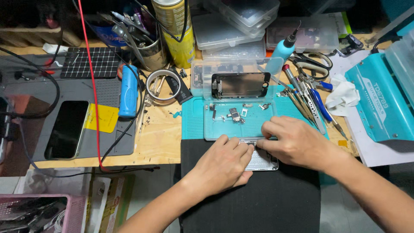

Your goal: The person removes the back cover of a smartphone, then detaches and reattaches internal components including the battery connector and camera module. They use a screwdriver to secure screws and place small parts on a mat before reinserting them into the phone chassis.

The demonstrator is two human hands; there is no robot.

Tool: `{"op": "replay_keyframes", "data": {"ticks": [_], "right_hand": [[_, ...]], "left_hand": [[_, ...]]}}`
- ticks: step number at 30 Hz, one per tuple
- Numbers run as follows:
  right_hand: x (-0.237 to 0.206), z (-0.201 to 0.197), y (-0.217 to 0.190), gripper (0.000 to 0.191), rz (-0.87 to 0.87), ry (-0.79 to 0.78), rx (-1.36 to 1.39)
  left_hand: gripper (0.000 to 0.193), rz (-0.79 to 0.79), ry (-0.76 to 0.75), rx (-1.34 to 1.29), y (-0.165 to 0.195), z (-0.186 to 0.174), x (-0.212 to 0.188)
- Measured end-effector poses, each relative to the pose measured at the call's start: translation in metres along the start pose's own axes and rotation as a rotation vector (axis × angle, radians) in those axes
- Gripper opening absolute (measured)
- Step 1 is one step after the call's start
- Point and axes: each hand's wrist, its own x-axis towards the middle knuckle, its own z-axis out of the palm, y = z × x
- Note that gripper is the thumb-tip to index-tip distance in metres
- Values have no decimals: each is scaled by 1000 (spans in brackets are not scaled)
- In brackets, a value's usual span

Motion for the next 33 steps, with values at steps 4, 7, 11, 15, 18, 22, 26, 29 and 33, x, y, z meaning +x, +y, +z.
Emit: {"op": "replay_keyframes", "data": {"ticks": [4, 7, 11, 15, 18, 22, 26, 29, 33], "right_hand": [[3, -5, 7, 27, -172, -67, -97], [7, -12, 11, 29, -269, -150, -172], [21, -12, 14, 18, -274, -286, -137], [36, -7, 14, 14, -292, -362, -83], [44, -3, 16, 12, -303, -344, -24], [50, 1, 19, 11, -283, -309, 88], [52, -2, 19, 12, -282, -328, 119], [47, -12, 19, 15, -267, -356, 84], [39, -24, 17, 19, -279, -364, -1]], "left_hand": [[53, 21, -44, 55, -1, 0, 2], [48, 19, -93, 60, 0, 0, 0], [51, 19, -115, 41, -2, -5, -4], [52, 40, -169, 13, -5, -10, -3], [27, -2, -265, -29, -8, -13, -2], [30, 19, -134, -51, -9, -13, -3], [27, -10, -170, -95, -10, -12, -3], [44, 6, -118, -126, -11, -11, -5], [55, 24, -150, -112, -12, -7, -5]]}}
